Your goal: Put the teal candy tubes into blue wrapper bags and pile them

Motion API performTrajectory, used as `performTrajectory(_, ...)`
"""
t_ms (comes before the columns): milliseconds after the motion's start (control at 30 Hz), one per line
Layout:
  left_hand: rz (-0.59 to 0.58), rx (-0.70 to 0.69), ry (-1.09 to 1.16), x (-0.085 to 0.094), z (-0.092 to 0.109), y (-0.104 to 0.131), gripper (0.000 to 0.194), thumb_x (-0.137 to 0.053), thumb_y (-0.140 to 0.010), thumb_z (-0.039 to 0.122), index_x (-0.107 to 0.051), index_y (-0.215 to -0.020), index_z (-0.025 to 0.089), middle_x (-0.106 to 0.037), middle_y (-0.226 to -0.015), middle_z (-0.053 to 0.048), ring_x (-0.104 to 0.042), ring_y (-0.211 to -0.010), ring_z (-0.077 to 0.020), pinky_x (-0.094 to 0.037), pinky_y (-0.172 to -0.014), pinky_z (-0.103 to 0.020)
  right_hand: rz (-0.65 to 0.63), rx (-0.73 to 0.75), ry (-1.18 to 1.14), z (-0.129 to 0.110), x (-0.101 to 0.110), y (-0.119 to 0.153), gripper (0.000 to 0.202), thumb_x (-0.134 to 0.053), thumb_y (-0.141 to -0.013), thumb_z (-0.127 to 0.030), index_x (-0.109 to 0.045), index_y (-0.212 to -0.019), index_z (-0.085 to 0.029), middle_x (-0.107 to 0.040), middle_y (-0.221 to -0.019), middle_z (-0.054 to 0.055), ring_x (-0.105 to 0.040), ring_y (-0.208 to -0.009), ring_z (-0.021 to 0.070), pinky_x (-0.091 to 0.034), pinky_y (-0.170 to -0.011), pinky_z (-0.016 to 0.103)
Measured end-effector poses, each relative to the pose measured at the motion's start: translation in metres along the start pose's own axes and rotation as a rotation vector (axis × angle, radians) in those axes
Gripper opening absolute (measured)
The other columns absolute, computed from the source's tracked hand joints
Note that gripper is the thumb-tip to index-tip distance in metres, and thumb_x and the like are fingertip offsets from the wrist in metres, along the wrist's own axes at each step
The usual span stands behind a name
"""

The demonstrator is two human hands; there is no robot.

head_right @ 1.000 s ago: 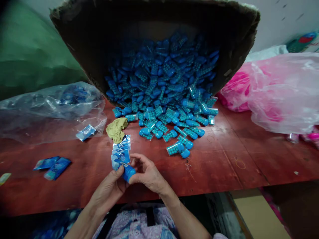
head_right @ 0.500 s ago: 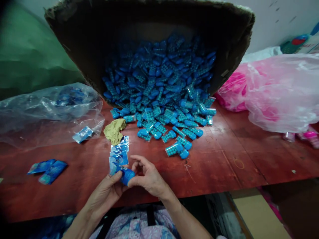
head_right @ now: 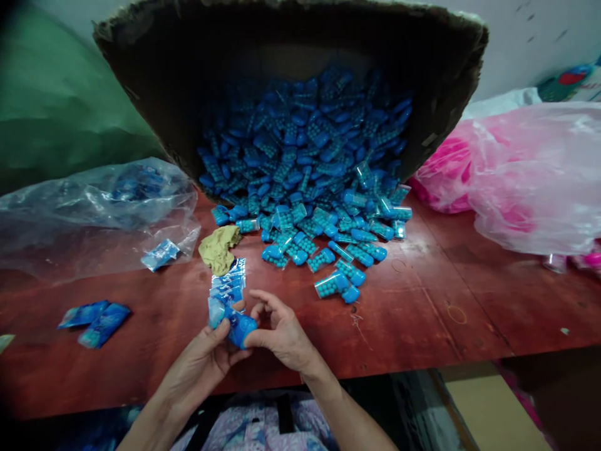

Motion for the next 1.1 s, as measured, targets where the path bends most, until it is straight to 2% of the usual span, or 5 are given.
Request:
performTrajectory(267,0.125,-0.152,0.022,0.005,0.010,-0.007,0.019,-0.069,-0.063,0.025,-0.062,-0.077,0.015,-0.063,-0.060,0.003,-0.058,-0.055,-0.0093,-0.048,-0.056,-0.020,0.114,0.055,0.113,0.006,-0.002,0.006,0.049,-0.071,-0.059,-0.016,-0.057,-0.106,-0.025,-0.053,-0.082,-0.001,-0.049,-0.078,0.0135,-0.044,-0.068,0.024)
performTrajectory(633,0.079,-0.171,-0.165,0.004,0.015,-0.005,0.022,-0.065,-0.066,0.032,-0.063,-0.080,0.015,-0.067,-0.067,-0.003,-0.061,-0.064,-0.0159,-0.048,-0.061,-0.027,0.147,0.037,0.224,0.007,0.001,0.006,0.041,-0.062,-0.069,-0.014,-0.055,-0.108,-0.025,-0.057,-0.093,0.001,-0.053,-0.085,0.0152,-0.043,-0.079,0.028)
performTrajectory(767,0.168,-0.361,-0.649,0.016,0.064,-0.008,0.041,-0.049,-0.074,0.049,-0.066,-0.083,0.013,-0.066,-0.068,-0.007,-0.061,-0.074,-0.0220,-0.046,-0.072,-0.032,0.134,-0.009,0.144,0.007,0.000,0.003,0.040,-0.062,-0.067,-0.015,-0.055,-0.105,-0.022,-0.059,-0.095,0.002,-0.054,-0.085,0.0158,-0.044,-0.075,0.029)
performTrajectory(900,0.526,-0.846,-1.294,0.011,0.148,-0.029,0.053,-0.059,-0.067,0.044,-0.055,-0.112,0.017,-0.063,-0.102,-0.010,-0.052,-0.100,-0.0294,-0.037,-0.088,-0.043,0.162,-0.040,0.043,0.008,0.004,0.000,0.037,-0.065,-0.064,-0.018,-0.056,-0.100,-0.019,-0.060,-0.092,0.002,-0.054,-0.078,0.0139,-0.044,-0.065,0.025)
performTrajectory(1100,0.592,-0.955,-1.534,0.002,0.162,-0.098,0.028,-0.046,-0.077,0.033,-0.065,-0.091,0.018,-0.061,-0.110,-0.011,-0.044,-0.111,-0.0270,-0.030,-0.095,-0.044,0.165,-0.024,0.020,0.005,0.004,0.003,0.030,-0.068,-0.063,-0.022,-0.059,-0.092,-0.019,-0.060,-0.081,0.000,-0.053,-0.068,0.0117,-0.042,-0.059,0.024)
Point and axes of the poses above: each hand's wrist, its own y-axis away from the middle knuckle, its own x-axis out of the back of the hand, z = x × y, the point moved 9 cm from there along -y, towards the middle knuckle
